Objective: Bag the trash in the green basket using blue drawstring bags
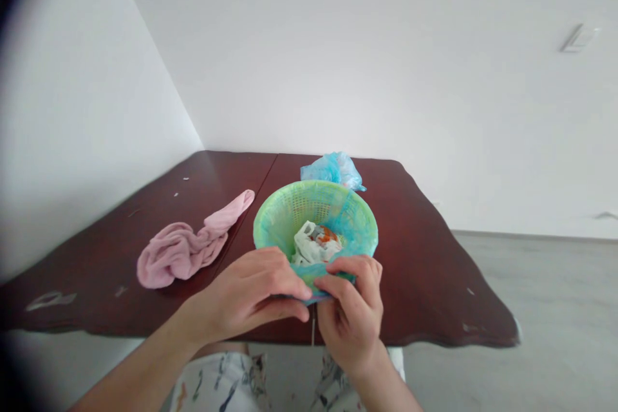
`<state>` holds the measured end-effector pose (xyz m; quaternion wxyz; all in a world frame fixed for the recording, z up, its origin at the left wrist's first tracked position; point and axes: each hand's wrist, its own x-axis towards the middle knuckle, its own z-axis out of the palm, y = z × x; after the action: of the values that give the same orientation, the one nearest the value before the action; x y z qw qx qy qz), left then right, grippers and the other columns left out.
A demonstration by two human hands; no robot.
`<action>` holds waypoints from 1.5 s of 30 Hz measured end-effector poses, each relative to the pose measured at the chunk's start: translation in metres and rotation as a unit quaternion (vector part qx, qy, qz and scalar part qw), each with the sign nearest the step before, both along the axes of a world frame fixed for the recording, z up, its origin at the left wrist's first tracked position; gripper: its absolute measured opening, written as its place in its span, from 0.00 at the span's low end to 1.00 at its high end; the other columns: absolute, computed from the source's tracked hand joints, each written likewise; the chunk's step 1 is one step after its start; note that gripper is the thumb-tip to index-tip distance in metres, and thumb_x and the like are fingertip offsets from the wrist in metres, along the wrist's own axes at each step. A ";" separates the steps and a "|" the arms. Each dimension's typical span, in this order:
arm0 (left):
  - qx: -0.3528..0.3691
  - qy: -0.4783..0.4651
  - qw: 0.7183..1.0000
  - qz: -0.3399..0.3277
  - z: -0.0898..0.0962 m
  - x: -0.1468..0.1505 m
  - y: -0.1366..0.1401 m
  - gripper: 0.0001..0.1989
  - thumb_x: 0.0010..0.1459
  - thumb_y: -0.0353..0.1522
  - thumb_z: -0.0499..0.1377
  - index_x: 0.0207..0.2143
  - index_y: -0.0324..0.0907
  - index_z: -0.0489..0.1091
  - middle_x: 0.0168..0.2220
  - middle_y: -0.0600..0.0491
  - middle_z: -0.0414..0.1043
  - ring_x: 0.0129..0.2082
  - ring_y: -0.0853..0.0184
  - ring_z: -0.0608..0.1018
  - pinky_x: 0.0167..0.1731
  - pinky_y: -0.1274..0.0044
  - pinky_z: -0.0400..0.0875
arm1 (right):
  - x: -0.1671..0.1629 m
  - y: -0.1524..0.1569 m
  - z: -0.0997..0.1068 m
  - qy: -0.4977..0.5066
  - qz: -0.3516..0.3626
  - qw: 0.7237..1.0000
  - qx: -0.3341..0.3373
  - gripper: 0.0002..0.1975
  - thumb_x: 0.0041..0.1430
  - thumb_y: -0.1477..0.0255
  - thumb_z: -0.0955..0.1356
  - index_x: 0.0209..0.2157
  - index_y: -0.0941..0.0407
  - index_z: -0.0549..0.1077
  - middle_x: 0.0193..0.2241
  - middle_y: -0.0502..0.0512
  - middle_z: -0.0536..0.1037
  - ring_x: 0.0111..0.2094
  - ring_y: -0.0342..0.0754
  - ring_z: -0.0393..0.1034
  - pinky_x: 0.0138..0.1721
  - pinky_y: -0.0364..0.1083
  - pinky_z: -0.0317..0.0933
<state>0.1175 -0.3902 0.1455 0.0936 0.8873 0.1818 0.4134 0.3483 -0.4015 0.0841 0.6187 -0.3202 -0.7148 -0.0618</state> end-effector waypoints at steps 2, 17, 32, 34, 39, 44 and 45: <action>0.000 0.050 0.999 0.012 0.002 -0.006 -0.003 0.06 0.84 0.36 0.66 0.58 0.47 0.77 0.44 0.56 0.87 0.42 0.65 0.85 0.46 0.73 0.77 | 0.012 0.003 -0.005 0.007 -0.038 0.999 0.020 0.16 0.70 0.87 0.71 0.45 0.51 0.83 0.47 0.56 0.80 0.46 0.53 0.77 0.47 0.56 0.73; 0.142 -0.003 0.937 0.319 0.000 -0.055 0.014 0.14 0.76 0.25 0.67 0.60 0.45 0.79 0.54 0.45 0.85 0.54 0.55 0.87 0.57 0.65 0.81 | 0.079 0.055 -0.020 0.039 -0.034 0.998 -0.028 0.15 0.73 0.86 0.70 0.46 0.52 0.83 0.47 0.57 0.85 0.46 0.54 0.83 0.46 0.54 0.79; -0.169 -0.262 0.940 0.139 -0.035 -0.091 0.091 0.18 0.66 0.45 0.82 0.47 0.44 0.85 0.55 0.40 0.86 0.58 0.53 0.87 0.61 0.65 0.83 | 0.087 0.068 -0.030 0.010 -0.057 0.997 -0.054 0.12 0.75 0.79 0.73 0.54 0.50 0.81 0.50 0.60 0.83 0.51 0.58 0.81 0.52 0.59 0.79; -0.171 -0.236 0.949 0.120 -0.033 -0.093 0.101 0.18 0.65 0.43 0.82 0.49 0.44 0.85 0.59 0.38 0.85 0.63 0.51 0.86 0.66 0.62 0.81 | 0.089 0.079 -0.020 0.014 -0.079 0.995 -0.055 0.07 0.77 0.77 0.72 0.49 0.51 0.81 0.48 0.59 0.83 0.50 0.57 0.81 0.52 0.58 0.77; -0.216 -0.214 0.947 0.100 -0.022 -0.094 0.140 0.22 0.66 0.47 0.81 0.51 0.42 0.83 0.65 0.35 0.84 0.65 0.50 0.87 0.69 0.58 0.80 | 0.099 0.133 0.009 0.014 -0.091 0.978 -0.190 0.10 0.79 0.65 0.70 0.46 0.52 0.83 0.45 0.59 0.83 0.37 0.53 0.77 0.39 0.52 0.70; -0.217 -0.186 0.953 0.100 0.011 -0.090 0.154 0.25 0.64 0.50 0.81 0.49 0.42 0.82 0.65 0.34 0.84 0.63 0.49 0.88 0.64 0.58 0.83 | 0.107 0.188 0.064 0.024 -0.026 0.952 -0.305 0.25 0.81 0.49 0.67 0.38 0.52 0.83 0.26 0.53 0.80 0.29 0.52 0.73 0.34 0.50 0.64; -0.192 -0.168 0.961 0.107 0.021 -0.089 0.151 0.23 0.65 0.49 0.81 0.48 0.42 0.82 0.65 0.35 0.84 0.63 0.49 0.88 0.65 0.58 0.83 | 0.107 0.193 0.077 0.036 -0.011 0.952 -0.303 0.28 0.80 0.44 0.68 0.37 0.52 0.82 0.24 0.52 0.78 0.27 0.51 0.73 0.32 0.49 0.63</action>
<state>0.0285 -0.2395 0.1662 0.2465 0.7458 0.3333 0.5215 0.4555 -0.2084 0.1614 0.5172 -0.5025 -0.6737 0.1619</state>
